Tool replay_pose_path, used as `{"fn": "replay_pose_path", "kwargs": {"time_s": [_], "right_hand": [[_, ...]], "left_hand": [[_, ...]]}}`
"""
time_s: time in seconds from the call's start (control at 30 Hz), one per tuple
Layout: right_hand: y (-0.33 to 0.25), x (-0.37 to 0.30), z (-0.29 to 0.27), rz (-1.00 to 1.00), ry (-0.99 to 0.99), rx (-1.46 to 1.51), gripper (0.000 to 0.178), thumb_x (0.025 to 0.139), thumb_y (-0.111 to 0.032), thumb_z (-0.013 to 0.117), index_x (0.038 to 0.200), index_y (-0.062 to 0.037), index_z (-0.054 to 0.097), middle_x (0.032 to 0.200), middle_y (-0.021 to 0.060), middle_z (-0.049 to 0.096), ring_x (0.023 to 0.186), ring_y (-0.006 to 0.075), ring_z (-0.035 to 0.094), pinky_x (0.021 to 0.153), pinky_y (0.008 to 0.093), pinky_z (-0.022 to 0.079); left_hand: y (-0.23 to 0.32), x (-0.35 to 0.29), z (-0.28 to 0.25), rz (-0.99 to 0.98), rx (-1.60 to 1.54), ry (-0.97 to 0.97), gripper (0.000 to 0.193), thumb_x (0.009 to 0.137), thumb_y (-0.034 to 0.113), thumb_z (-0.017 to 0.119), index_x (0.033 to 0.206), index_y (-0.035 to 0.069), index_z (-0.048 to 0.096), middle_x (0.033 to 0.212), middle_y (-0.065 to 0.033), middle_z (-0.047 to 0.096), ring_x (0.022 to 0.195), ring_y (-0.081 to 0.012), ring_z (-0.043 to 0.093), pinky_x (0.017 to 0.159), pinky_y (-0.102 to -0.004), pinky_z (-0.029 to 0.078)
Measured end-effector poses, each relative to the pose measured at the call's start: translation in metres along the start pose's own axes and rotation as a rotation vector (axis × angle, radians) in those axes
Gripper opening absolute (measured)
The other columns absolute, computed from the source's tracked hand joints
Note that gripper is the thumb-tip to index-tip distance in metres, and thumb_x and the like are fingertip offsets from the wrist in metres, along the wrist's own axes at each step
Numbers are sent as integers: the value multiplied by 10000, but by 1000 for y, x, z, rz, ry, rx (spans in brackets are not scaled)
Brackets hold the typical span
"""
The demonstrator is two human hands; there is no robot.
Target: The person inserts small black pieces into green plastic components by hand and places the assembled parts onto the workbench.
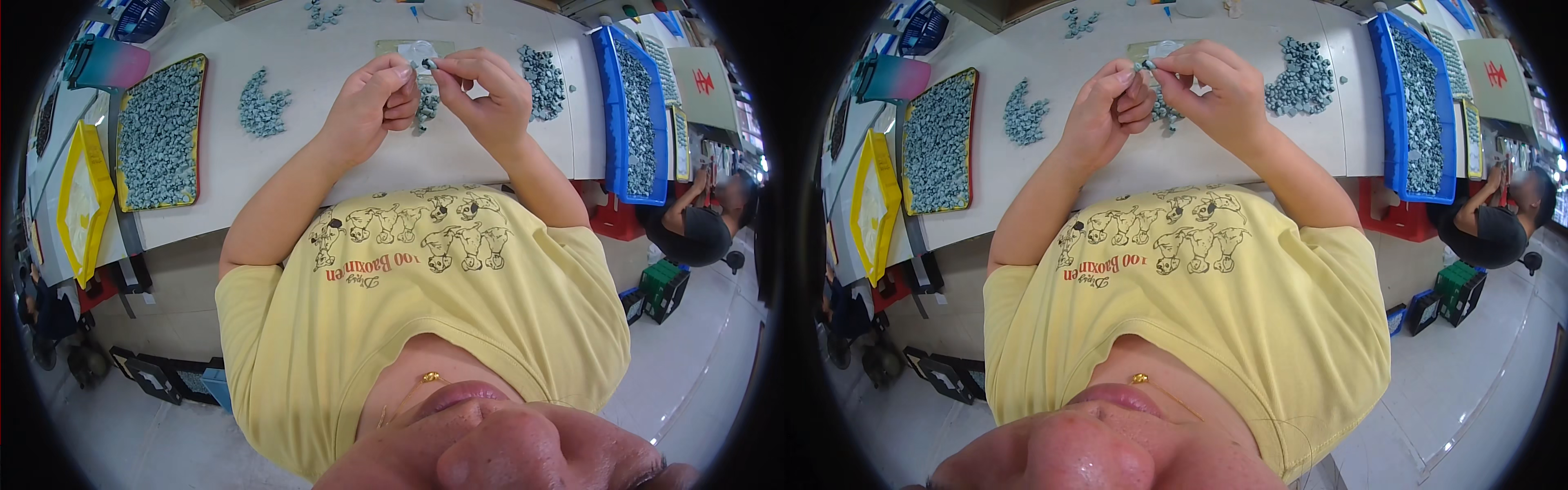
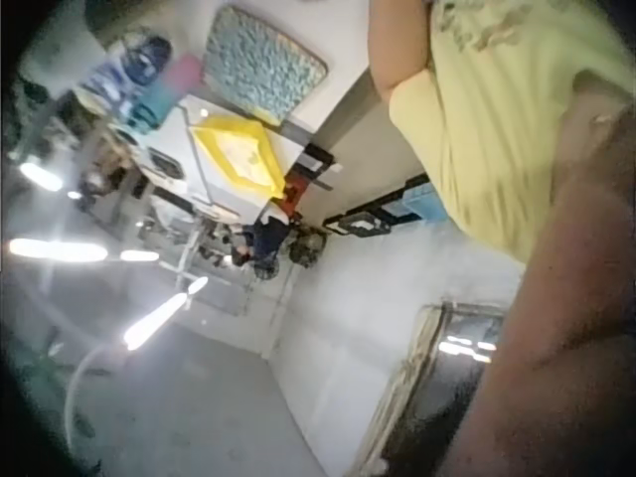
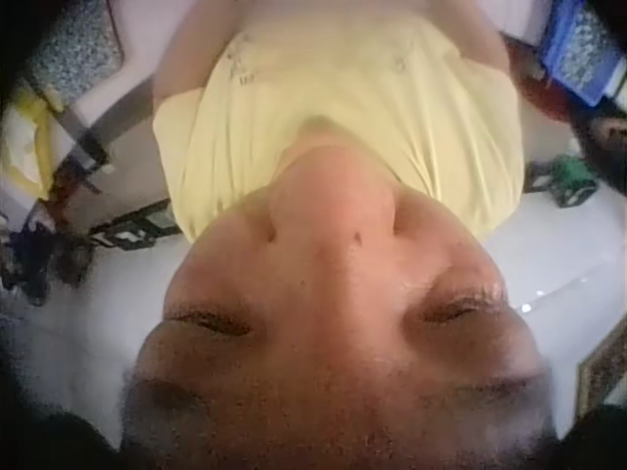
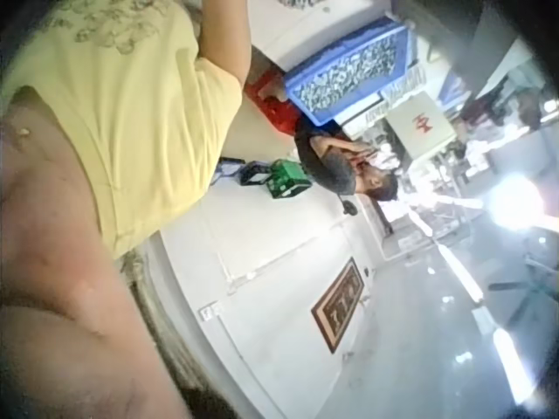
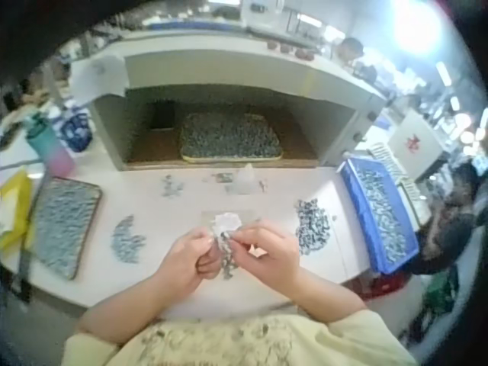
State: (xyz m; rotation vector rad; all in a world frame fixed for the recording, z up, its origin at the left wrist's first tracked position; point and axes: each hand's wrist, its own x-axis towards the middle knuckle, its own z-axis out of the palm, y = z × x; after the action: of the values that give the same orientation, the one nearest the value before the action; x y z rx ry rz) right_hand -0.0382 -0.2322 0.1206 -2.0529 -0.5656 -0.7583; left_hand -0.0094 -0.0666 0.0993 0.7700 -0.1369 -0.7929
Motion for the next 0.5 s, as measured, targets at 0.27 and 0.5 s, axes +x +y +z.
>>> {"fn": "replay_pose_path", "kwargs": {"time_s": [0.27,0.5], "right_hand": [[4,1,-1,-128,25,-56,187,657,80,692,822,9,644,768,75,632,577,112,543,472,202,422],[3,1,-3,-298,-13,-137,229,623,88,705,828,5,647,745,77,612,573,148,553,464,226,420]], "left_hand": [[0,-1,-4,-15,-63,-130,176,862,188,446,720,101,387,620,26,306,523,-80,257,454,-216,229],[-1,-2,-6,-50,-100,-195,206,861,211,431,699,101,369,595,25,286,520,-85,255,452,-223,217]]}}
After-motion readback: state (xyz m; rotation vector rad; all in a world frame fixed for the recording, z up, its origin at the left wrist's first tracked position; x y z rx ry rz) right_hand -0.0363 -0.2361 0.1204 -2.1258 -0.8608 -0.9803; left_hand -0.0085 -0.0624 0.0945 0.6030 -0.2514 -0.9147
